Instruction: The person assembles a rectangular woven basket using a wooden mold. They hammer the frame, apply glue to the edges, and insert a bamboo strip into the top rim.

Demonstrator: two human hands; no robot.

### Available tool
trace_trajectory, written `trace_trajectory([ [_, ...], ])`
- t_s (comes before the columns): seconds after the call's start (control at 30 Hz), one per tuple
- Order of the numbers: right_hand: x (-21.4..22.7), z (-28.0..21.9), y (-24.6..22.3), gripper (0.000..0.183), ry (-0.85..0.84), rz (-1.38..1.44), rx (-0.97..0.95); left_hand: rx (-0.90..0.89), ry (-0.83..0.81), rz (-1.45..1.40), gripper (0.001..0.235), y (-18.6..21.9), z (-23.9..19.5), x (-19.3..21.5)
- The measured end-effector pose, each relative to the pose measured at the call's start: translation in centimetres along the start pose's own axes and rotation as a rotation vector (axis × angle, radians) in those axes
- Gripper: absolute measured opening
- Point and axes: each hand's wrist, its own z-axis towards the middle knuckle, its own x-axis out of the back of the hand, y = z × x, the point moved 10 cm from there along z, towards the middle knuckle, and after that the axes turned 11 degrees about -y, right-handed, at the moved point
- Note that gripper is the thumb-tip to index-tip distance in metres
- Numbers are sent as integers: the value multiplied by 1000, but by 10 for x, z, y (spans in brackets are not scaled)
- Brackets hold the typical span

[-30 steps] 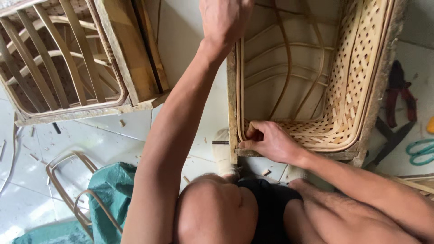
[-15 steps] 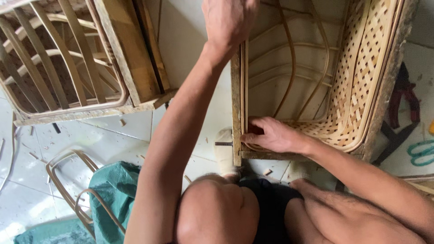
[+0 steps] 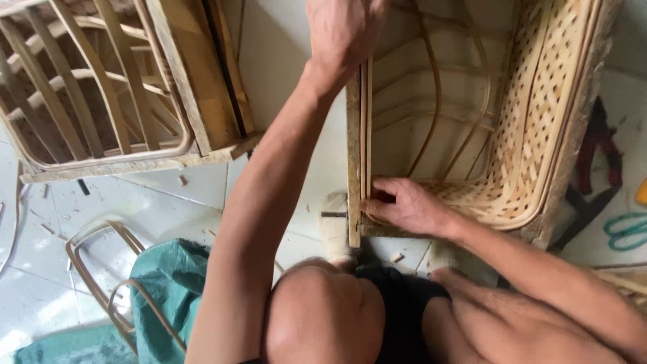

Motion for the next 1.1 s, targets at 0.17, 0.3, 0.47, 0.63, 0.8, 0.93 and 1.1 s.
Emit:
trace_trajectory([
  [0.17, 55, -17, -48, 39, 210, -434, 67, 62, 62, 18, 48, 4, 8, 15],
  [0.3, 185, -76, -114, 34, 865, -935, 439, 123, -21, -29, 56, -5, 2, 5],
  [0.47, 285, -74, -113, 23, 997, -1370, 392, 200, -55, -47, 48, -10, 8, 10],
  [0.63, 286, -69, -102, 9, 1008, -1408, 537, 266, -117, -62, 40, -12, 8, 10],
  [0.8, 287, -69, -85, 4, 996, -1342, 530, 358, -133, -92, 56, -23, 3, 2],
  [0.93, 299, -68, -107, 8, 1040, -1294, 545, 251, -62, 21, 43, -11, 11, 18],
  [1.1, 310, -61, -102, 12, 948, -1146, 343, 204, -58, -31, 35, -23, 7, 6],
])
